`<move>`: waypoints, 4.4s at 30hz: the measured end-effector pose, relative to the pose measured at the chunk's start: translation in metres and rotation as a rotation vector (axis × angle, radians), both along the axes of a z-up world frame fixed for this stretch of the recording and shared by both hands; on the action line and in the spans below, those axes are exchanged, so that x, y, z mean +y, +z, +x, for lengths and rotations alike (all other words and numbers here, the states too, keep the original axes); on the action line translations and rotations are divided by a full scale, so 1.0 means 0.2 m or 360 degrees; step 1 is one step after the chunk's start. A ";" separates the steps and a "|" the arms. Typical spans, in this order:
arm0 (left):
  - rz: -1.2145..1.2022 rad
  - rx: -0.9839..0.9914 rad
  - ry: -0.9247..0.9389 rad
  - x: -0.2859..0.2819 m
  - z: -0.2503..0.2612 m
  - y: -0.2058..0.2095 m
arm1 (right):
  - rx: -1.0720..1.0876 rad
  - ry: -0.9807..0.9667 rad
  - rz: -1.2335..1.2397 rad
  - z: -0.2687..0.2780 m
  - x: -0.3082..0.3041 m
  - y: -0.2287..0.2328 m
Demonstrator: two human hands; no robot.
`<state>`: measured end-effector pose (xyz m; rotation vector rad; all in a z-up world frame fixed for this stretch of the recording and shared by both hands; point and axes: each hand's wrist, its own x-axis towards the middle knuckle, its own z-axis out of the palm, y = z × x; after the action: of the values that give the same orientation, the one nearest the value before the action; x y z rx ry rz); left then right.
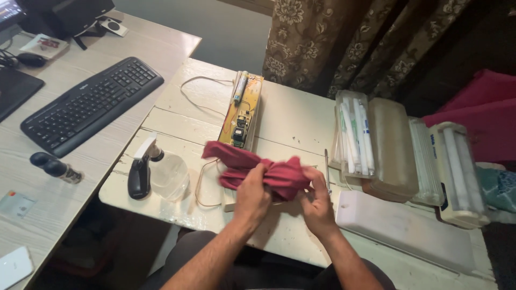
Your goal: Disassembling and cleaning the housing of a fluorescent light fixture.
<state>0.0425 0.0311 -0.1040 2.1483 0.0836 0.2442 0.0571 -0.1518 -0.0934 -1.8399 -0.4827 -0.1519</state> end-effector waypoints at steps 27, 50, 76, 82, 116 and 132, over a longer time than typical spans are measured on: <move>0.0254 0.0163 -0.0196 0.48 -0.02 -0.28 | 0.0050 -0.0639 -0.1359 0.07 0.61 -0.22; 0.0263 0.0094 -0.0172 0.46 -0.02 -0.44 | 0.0071 -0.0194 -0.1178 0.05 0.66 -0.26; 0.0355 0.0253 -0.0344 0.47 0.06 -0.29 | 0.0184 0.0040 -0.1293 0.08 0.32 -0.14; 0.0284 0.0264 -0.0332 0.46 0.10 -0.31 | 0.0218 -0.0431 -0.1139 0.12 0.08 -0.27; 0.0303 0.0555 -0.0072 0.40 0.12 -0.25 | 0.0440 -0.1117 -0.1273 0.45 -0.01 -0.32; 0.0313 0.0563 -0.0116 0.41 0.12 -0.27 | 0.0551 -0.0900 -0.1304 0.47 -0.02 -0.28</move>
<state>0.0673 0.1131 -0.1586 2.3652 0.1913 -0.1798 0.1507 -0.1565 -0.1486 -2.7053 0.2897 -0.0043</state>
